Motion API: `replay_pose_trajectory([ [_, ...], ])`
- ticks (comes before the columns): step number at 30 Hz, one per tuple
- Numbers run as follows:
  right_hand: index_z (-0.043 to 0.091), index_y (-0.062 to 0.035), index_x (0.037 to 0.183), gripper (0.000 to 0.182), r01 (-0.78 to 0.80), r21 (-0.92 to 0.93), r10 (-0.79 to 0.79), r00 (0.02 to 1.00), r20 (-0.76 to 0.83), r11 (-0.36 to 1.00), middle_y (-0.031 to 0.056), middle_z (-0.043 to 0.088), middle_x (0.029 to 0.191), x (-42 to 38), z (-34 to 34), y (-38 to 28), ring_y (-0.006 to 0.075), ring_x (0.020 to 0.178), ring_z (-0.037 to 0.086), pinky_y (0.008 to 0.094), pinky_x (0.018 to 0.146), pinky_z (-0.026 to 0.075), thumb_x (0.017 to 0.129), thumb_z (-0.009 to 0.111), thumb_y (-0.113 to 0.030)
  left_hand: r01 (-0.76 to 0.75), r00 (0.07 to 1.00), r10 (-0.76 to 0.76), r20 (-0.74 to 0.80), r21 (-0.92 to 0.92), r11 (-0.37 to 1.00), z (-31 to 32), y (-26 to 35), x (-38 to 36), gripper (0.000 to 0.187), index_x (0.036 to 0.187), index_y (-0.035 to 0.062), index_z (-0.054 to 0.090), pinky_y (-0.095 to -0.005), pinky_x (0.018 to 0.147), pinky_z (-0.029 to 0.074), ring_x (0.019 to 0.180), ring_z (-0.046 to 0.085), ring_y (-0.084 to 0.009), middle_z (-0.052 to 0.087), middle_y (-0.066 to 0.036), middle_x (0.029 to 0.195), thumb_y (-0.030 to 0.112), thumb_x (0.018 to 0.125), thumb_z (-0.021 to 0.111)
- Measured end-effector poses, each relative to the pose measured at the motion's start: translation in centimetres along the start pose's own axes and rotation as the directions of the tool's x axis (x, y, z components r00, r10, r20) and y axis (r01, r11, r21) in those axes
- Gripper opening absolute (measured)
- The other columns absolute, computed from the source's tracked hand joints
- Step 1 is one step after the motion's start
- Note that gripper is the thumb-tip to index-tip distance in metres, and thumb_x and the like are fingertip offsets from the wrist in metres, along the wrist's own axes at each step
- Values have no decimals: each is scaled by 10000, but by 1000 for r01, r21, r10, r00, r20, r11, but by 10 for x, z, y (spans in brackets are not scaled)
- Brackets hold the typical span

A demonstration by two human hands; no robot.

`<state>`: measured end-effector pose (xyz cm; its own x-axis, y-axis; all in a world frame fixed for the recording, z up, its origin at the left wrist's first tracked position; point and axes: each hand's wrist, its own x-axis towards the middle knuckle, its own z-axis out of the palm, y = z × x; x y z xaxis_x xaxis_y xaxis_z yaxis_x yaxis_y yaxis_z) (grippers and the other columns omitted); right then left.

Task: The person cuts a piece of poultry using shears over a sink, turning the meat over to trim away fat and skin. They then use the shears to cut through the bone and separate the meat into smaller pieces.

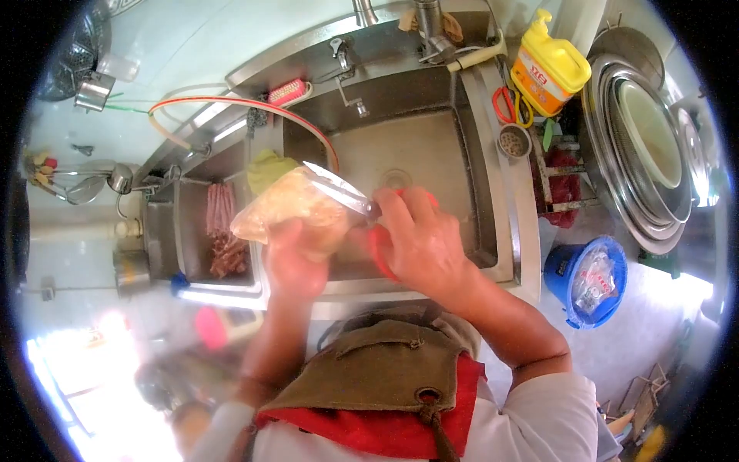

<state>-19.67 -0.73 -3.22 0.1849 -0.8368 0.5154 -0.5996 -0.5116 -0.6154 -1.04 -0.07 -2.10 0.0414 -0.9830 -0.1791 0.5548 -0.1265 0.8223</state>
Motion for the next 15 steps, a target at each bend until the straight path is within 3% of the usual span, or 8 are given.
replay_pose_trajectory([
  [2, 560, -16, 1072, 447, -28, 70, 27, 1000, 15, 997, 131, 564, 842, -2, 0, 1, 286, 630, 580, 366, 510, 478, 765, 813, -220, 1, 1000, -3, -25, -73, 997, 7, 4, -3, 499, 1313, -17, 479, -427, 1006, 470, 1150, 591, -274, 603, -138, 1229, 90, 840, 597],
  [6, 557, -18, 1074, 438, -123, 150, 112, 991, 77, 981, 137, 563, 826, -2, -8, 0, 302, 635, 588, 375, 529, 476, 780, 806, -227, -12, 1000, 12, 12, -2, 1000, 9, 10, -2, 471, 1281, -38, 510, -421, 981, 491, 1109, 619, -278, 630, -146, 1193, 78, 833, 601],
  [12, 560, -54, 1070, 387, 55, 0, -54, 991, 121, 999, 116, 603, 826, 10, -20, 5, 312, 632, 629, 377, 513, 515, 793, 765, -230, -6, 1000, 6, -3, 62, 998, 1, 14, -1, 456, 1250, -57, 532, -411, 955, 509, 1068, 641, -280, 647, -160, 1156, 39, 811, 610],
  [15, 558, -45, 1065, 412, -5, -2, 5, 989, 147, 1000, 130, 590, 853, 10, -22, 0, 333, 677, 610, 393, 557, 495, 782, 793, -230, -15, 1000, 14, 11, 100, 995, 1, 18, -2, 486, 1274, -53, 514, -415, 939, 520, 1067, 640, -286, 641, -165, 1165, 60, 811, 609],
])
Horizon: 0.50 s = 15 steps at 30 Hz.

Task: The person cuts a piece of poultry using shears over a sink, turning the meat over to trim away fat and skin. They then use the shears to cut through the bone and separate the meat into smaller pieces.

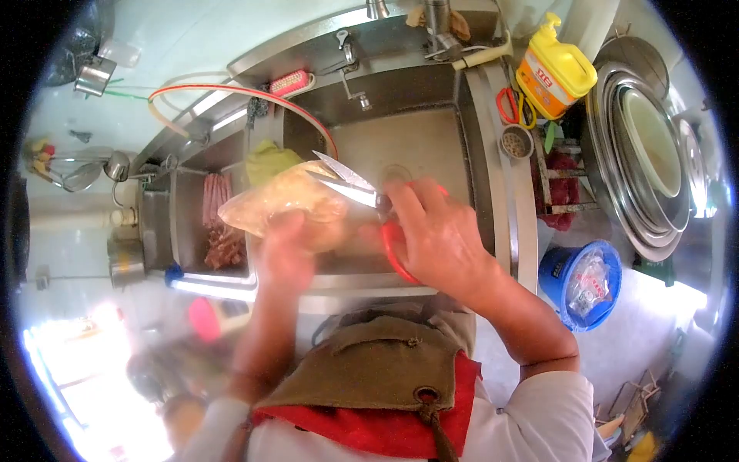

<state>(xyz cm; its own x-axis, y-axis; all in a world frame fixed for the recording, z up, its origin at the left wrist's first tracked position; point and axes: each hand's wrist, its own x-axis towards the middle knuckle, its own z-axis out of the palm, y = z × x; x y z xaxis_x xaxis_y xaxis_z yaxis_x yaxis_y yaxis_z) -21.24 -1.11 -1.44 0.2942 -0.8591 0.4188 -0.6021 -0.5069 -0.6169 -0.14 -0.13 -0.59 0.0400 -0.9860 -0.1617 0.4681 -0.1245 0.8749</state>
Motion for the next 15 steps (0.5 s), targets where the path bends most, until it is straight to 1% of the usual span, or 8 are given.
replay_pose_trajectory([
  [2, 561, -44, 1055, 409, 6, -6, -6, 1000, 5, 1000, 127, 590, 852, 0, 1, 0, 329, 678, 612, 391, 556, 494, 781, 795, -237, -13, 1000, 11, 29, 70, 997, -4, -2, 0, 552, 1333, -38, 473, -429, 925, 531, 1078, 635, -297, 629, -166, 1192, 124, 822, 606],
  [8, 566, -39, 1026, 391, 18, -26, -17, 1000, 20, 999, 124, 585, 836, 1, 0, 1, 323, 663, 602, 388, 550, 490, 785, 792, -249, -29, 1000, 28, 8, 121, 992, -2, 0, -1, 550, 1322, -45, 478, -426, 915, 534, 1070, 637, -298, 631, -166, 1177, 142, 819, 599],
  [11, 566, -37, 1019, 386, 17, -37, -16, 1000, 22, 999, 124, 579, 823, 0, 1, 1, 321, 651, 595, 389, 545, 487, 789, 789, -253, 9, 1000, -9, -1, -3, 1000, -1, 3, -2, 435, 1230, -39, 548, -396, 953, 500, 1061, 634, -255, 645, -136, 1142, 21, 805, 618],
  [14, 567, -38, 1014, 378, 12, -42, -10, 1000, 25, 999, 125, 574, 817, -1, 1, 1, 319, 644, 592, 389, 542, 485, 792, 786, -251, -9, 999, 5, 32, 129, 992, -4, 1, 0, 549, 1324, -46, 475, -431, 912, 533, 1064, 640, -301, 628, -172, 1181, 145, 822, 591],
  [15, 568, -39, 1012, 374, 9, -43, -8, 1000, 27, 999, 126, 573, 816, -1, 1, 0, 319, 642, 592, 389, 541, 484, 793, 786, -250, -16, 1000, 13, 25, 129, 992, -5, 0, 0, 552, 1325, -47, 473, -430, 911, 533, 1066, 640, -301, 627, -173, 1185, 144, 821, 592],
])
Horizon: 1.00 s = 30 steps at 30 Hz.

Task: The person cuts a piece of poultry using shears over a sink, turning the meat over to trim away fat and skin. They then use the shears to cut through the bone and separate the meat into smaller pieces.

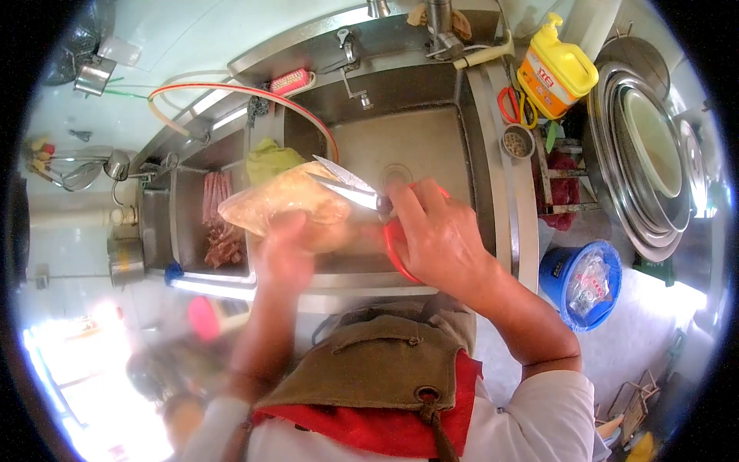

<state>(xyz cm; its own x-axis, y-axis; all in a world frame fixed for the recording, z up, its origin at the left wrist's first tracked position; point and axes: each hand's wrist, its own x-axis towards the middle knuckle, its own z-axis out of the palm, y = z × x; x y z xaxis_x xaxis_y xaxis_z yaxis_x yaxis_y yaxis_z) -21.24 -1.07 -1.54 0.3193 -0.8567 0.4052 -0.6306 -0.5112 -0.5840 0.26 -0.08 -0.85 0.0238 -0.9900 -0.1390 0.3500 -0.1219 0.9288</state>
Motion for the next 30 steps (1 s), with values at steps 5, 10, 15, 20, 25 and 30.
replay_pose_trajectory([
  [5, 573, -31, 1000, 358, 20, 16, -20, 1000, 1, 1000, 131, 563, 788, 0, -1, 0, 315, 636, 593, 387, 533, 481, 783, 796, -208, 0, 999, 1, -50, 20, 1000, -2, -4, -2, 570, 1336, -54, 458, -428, 920, 534, 1084, 635, -303, 614, -183, 1220, 119, 811, 599],
  [10, 574, -1, 1042, 367, -25, 158, 26, 1000, -8, 987, 149, 563, 788, -6, 1, 9, 313, 644, 586, 379, 566, 485, 796, 787, -171, -45, 998, 41, 37, 104, 994, -3, 10, 0, 590, 1347, -60, 443, -435, 952, 524, 1112, 625, -312, 596, -192, 1261, 88, 798, 601],
  [15, 548, 21, 1129, 411, -106, 212, 103, 994, 25, 971, 174, 571, 856, -3, 1, 12, 310, 684, 568, 360, 626, 483, 825, 765, -149, -23, 1000, 23, 4, -33, 999, -2, 20, 3, 478, 1270, -39, 526, -415, 966, 495, 1102, 618, -279, 635, -146, 1180, 89, 811, 571],
  [20, 563, -3, 1124, 373, -152, 351, 145, 988, 48, 924, 156, 586, 839, -4, -5, 6, 307, 662, 586, 377, 577, 489, 816, 733, -126, 161, 985, -170, -1, -316, 935, -10, 18, 9, 479, 1291, -10, 502, -428, 929, 509, 1079, 616, -266, 622, -128, 1182, 180, 856, 566],
  [25, 569, -8, 1102, 350, 12, 287, -18, 1000, 20, 958, 146, 590, 860, 4, -10, 21, 285, 670, 591, 359, 583, 503, 787, 709, -71, 412, 911, -345, 225, -514, 752, -23, 14, 10, 518, 1311, -3, 477, -378, 879, 530, 1060, 614, -246, 605, -131, 1189, 233, 863, 586],
  [30, 574, -21, 1077, 394, 89, 301, -103, 994, 32, 949, 139, 594, 907, -7, 9, 9, 307, 680, 596, 377, 580, 515, 707, 708, -38, 374, 921, -238, 309, -522, 766, -5, 14, 16, 590, 1343, 40, 463, -399, 761, 576, 960, 646, -250, 599, -110, 1170, 330, 848, 600],
])
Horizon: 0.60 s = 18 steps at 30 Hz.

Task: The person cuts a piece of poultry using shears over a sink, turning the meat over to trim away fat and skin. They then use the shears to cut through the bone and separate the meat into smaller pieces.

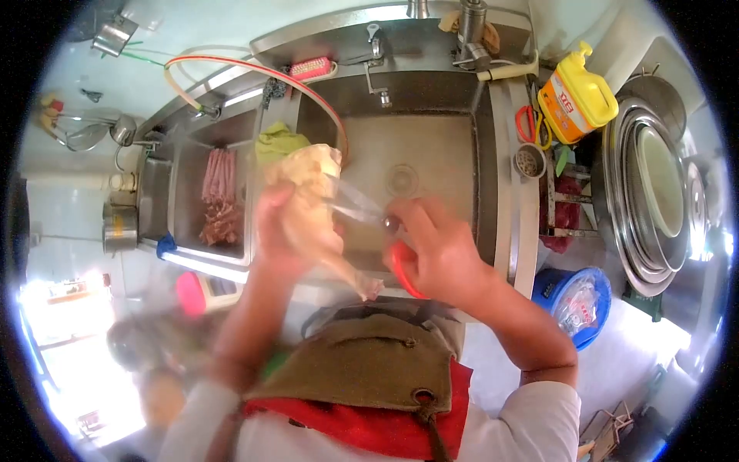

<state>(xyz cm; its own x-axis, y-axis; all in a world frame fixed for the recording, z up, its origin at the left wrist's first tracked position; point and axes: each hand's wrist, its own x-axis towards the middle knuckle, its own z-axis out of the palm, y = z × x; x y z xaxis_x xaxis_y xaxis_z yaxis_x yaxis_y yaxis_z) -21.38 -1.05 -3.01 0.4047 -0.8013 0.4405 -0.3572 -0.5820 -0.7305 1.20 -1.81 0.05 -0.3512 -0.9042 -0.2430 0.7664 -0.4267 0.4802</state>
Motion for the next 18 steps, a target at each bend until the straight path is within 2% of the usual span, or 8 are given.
replay_pose_trajectory([
  [2, 576, -27, 1060, 395, -33, -92, 33, 999, 5, 995, 121, 590, 959, -4, 6, -2, 305, 744, 603, 387, 565, 517, 689, 710, -55, -59, 993, 65, 99, -64, 996, -1, -6, 3, 616, 1356, -24, 440, -360, 898, 525, 1105, 596, -234, 561, -137, 1274, 279, 842, 594],
  [4, 575, -21, 1056, 387, -4, -143, -2, 999, -38, 990, 113, 585, 964, -3, 12, -4, 298, 779, 602, 386, 555, 516, 697, 713, -65, -126, 991, 127, 31, -12, 992, 3, -13, 2, 617, 1357, -23, 439, -369, 943, 502, 1131, 583, -241, 556, -141, 1284, 273, 836, 586],
  [8, 573, -12, 1052, 388, 30, -175, -39, 998, -51, 984, 101, 578, 976, -6, 19, 0, 288, 824, 596, 383, 545, 516, 694, 712, -67, -155, 987, 158, -24, 117, 981, 9, -16, 1, 622, 1359, -22, 437, -387, 1020, 451, 1180, 557, -252, 545, -141, 1307, 265, 824, 574],
  [10, 575, -11, 1048, 380, 25, -206, -41, 997, -72, 978, 97, 574, 980, -1, 17, -7, 284, 827, 594, 378, 543, 515, 697, 708, -64, -171, 983, 178, -39, 141, 975, 10, -19, 1, 622, 1363, -17, 436, -393, 1030, 446, 1195, 551, -255, 542, -136, 1314, 263, 824, 570],
  [13, 579, -18, 1060, 378, -46, -161, 30, 994, -102, 986, 129, 578, 911, -1, 17, -11, 311, 745, 590, 381, 609, 505, 698, 691, -6, -188, 976, 203, -83, 163, 969, 15, -23, 1, 624, 1369, -8, 433, -404, 1043, 437, 1215, 540, -261, 538, -131, 1324, 254, 819, 568],
  [14, 588, -17, 1007, 321, -19, -190, -2, 994, -111, 982, 116, 575, 933, -1, 16, -12, 295, 748, 578, 374, 572, 502, 702, 691, -18, -192, 972, 211, -101, 168, 967, 18, -24, 0, 625, 1371, -5, 432, -407, 1048, 434, 1221, 537, -263, 536, -130, 1328, 250, 818, 568],
  [16, 608, -13, 901, 210, 34, -250, -67, 990, -124, 968, 90, 567, 977, 1, 14, -12, 264, 753, 556, 361, 498, 495, 710, 690, -42, -234, 962, 264, -65, 300, 925, 21, -24, 0, 624, 1373, -1, 432, -411, 1054, 429, 1227, 534, -265, 534, -128, 1332, 237, 813, 570],
  [18, 611, -22, 869, 178, 28, -246, -65, 988, -143, 969, 93, 565, 975, 1, 14, -12, 258, 744, 543, 358, 485, 488, 709, 688, -39, -245, 961, 273, -49, 314, 917, 23, -25, -1, 623, 1373, 1, 434, -412, 1058, 425, 1232, 531, -266, 532, -127, 1337, 226, 809, 572],
])
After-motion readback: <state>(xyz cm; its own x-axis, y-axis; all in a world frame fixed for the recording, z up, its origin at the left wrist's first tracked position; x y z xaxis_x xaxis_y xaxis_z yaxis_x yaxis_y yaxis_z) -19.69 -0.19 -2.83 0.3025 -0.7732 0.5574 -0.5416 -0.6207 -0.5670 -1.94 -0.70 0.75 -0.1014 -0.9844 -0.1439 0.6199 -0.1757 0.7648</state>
